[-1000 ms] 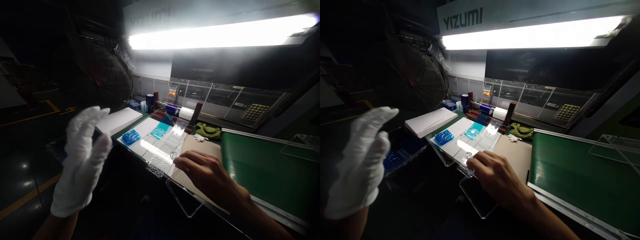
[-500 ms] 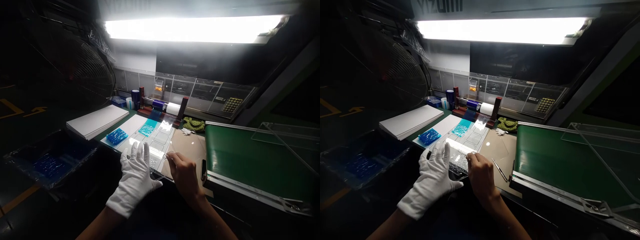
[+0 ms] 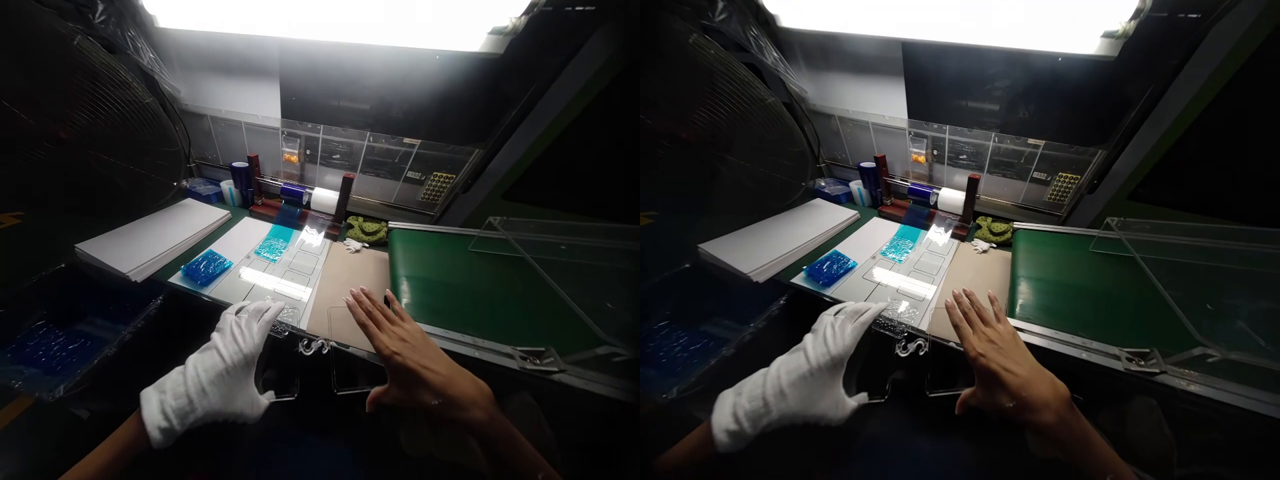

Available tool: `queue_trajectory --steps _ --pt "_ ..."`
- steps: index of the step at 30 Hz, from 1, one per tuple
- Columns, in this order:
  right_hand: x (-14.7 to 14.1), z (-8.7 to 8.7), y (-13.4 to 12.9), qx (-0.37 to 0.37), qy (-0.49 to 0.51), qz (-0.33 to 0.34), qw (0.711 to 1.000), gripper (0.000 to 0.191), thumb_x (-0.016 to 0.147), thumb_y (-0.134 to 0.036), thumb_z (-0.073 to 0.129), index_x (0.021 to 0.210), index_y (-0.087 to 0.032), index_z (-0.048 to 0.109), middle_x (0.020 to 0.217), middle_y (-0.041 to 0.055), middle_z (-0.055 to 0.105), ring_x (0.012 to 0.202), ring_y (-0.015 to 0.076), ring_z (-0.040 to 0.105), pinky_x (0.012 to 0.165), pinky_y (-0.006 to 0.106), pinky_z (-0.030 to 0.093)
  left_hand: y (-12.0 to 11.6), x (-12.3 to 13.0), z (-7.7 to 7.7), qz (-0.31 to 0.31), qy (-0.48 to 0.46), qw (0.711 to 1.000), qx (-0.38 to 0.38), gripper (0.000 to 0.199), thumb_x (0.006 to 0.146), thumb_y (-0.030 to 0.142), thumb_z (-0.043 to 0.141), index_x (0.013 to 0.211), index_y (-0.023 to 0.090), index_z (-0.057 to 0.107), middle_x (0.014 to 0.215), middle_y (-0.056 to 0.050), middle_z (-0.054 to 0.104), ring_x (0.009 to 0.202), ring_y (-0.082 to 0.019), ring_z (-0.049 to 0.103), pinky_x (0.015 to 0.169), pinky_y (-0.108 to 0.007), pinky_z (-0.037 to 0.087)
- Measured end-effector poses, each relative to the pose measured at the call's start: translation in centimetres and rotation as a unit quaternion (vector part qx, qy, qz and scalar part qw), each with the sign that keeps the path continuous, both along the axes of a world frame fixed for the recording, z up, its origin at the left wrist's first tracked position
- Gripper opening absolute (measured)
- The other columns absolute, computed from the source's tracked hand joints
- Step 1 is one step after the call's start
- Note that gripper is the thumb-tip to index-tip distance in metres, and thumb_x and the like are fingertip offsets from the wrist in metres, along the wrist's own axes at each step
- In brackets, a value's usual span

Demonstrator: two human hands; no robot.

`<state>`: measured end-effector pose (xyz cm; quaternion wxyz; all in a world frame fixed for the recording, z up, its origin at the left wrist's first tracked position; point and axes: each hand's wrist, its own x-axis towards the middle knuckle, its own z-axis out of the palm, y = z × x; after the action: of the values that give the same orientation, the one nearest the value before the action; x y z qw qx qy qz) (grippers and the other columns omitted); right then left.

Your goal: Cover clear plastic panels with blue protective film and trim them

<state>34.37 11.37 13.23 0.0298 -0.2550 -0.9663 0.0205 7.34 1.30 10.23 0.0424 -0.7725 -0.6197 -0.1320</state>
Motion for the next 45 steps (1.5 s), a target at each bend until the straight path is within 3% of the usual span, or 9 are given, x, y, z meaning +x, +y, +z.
queue_trajectory --steps 6,14,22,27,33,37,39,42,45 --pt "0.7 -0.6 -0.8 -0.126 -0.001 -0.031 0.992 0.134 0.054 -0.049 0.082 0.148 -0.018 -0.007 0.153 0.0158 0.017 0.141 0.0346 0.011 0.115 0.055 0.010 -0.7 -1.3 -0.3 -0.044 -0.140 0.985 -0.086 0.109 0.057 0.041 0.070 0.147 0.023 0.010 0.143 -0.013 0.033 0.132 -0.036 0.033 0.107 -0.051 0.035" --pt "1.3 -4.5 -1.8 -0.295 0.104 -0.081 0.946 0.135 0.046 -0.064 0.079 0.149 -0.017 0.006 0.153 0.0170 0.019 0.141 0.0374 0.010 0.113 0.053 0.021 -0.6 2.6 -4.8 -0.080 -0.418 0.904 -0.042 0.102 0.066 0.054 0.060 0.146 0.020 0.006 0.151 -0.014 0.017 0.139 -0.035 0.020 0.112 -0.052 0.024" --pt "1.1 0.4 -2.6 -0.051 0.035 -0.043 0.997 0.125 0.051 -0.047 0.082 0.149 -0.017 0.011 0.138 0.0185 0.045 0.128 0.0401 0.038 0.111 0.065 0.007 1.8 1.7 1.0 -0.050 0.029 0.987 -0.148 0.105 0.048 0.036 0.067 0.143 0.018 0.027 0.124 -0.019 0.048 0.111 -0.044 0.048 0.087 -0.058 0.044" --pt "-0.1 0.0 -2.9 -0.008 0.016 -0.034 0.999 0.124 0.050 -0.044 0.082 0.148 -0.012 0.014 0.133 0.0213 0.049 0.125 0.0413 0.040 0.110 0.067 0.001 3.2 4.7 0.5 -0.062 0.172 0.978 -0.099 0.083 0.043 0.023 0.063 0.122 0.001 0.050 0.110 -0.026 0.053 0.104 -0.052 0.048 0.090 -0.068 0.033" --pt "5.1 -4.2 -3.2 -0.259 0.083 -0.104 0.957 0.121 0.057 -0.051 0.079 0.149 -0.020 0.007 0.147 0.0172 0.032 0.137 0.0383 0.024 0.108 0.060 0.024 1.9 1.4 -1.1 -0.148 -0.138 0.952 -0.231 0.107 0.055 0.036 0.065 0.146 0.022 0.011 0.142 -0.013 0.034 0.130 -0.033 0.036 0.102 -0.044 0.039" --pt "6.7 -6.9 -4.4 -0.431 0.145 -0.107 0.884 0.121 0.052 -0.050 0.082 0.148 -0.024 0.012 0.143 0.0127 0.041 0.137 0.0334 0.027 0.108 0.053 0.027 0.8 1.2 -1.7 -0.211 -0.172 0.910 -0.313 0.110 0.053 0.034 0.068 0.146 0.028 0.009 0.148 -0.008 0.027 0.135 -0.029 0.029 0.106 -0.040 0.036" --pt "6.6 -8.1 -5.2 -0.460 0.168 -0.150 0.859 0.123 0.050 -0.051 0.082 0.148 -0.023 0.013 0.142 0.0133 0.041 0.136 0.0321 0.030 0.110 0.052 0.024 1.0 2.4 -2.5 -0.165 -0.138 0.935 -0.280 0.106 0.054 0.037 0.067 0.146 0.025 0.015 0.145 -0.011 0.032 0.133 -0.031 0.031 0.105 -0.042 0.035" --pt "6.3 -11.0 -6.9 -0.456 0.210 -0.273 0.821 0.127 0.049 -0.053 0.082 0.148 -0.019 0.011 0.143 0.0164 0.039 0.135 0.0304 0.032 0.110 0.050 0.023 1.9 4.9 -4.5 0.024 -0.066 0.986 -0.154 0.093 0.058 0.045 0.061 0.139 0.011 0.030 0.130 -0.021 0.044 0.122 -0.038 0.042 0.101 -0.053 0.034" --pt "7.7 -15.2 -9.1 -0.472 0.305 -0.362 0.744 0.117 0.058 -0.063 0.072 0.148 -0.018 0.012 0.136 0.0162 0.048 0.127 0.0264 0.046 0.106 0.047 0.033 2.6 6.3 -7.1 0.165 -0.061 0.979 -0.104 0.099 0.056 0.049 0.061 0.137 0.005 0.027 0.125 -0.025 0.046 0.114 -0.041 0.047 0.093 -0.054 0.038"
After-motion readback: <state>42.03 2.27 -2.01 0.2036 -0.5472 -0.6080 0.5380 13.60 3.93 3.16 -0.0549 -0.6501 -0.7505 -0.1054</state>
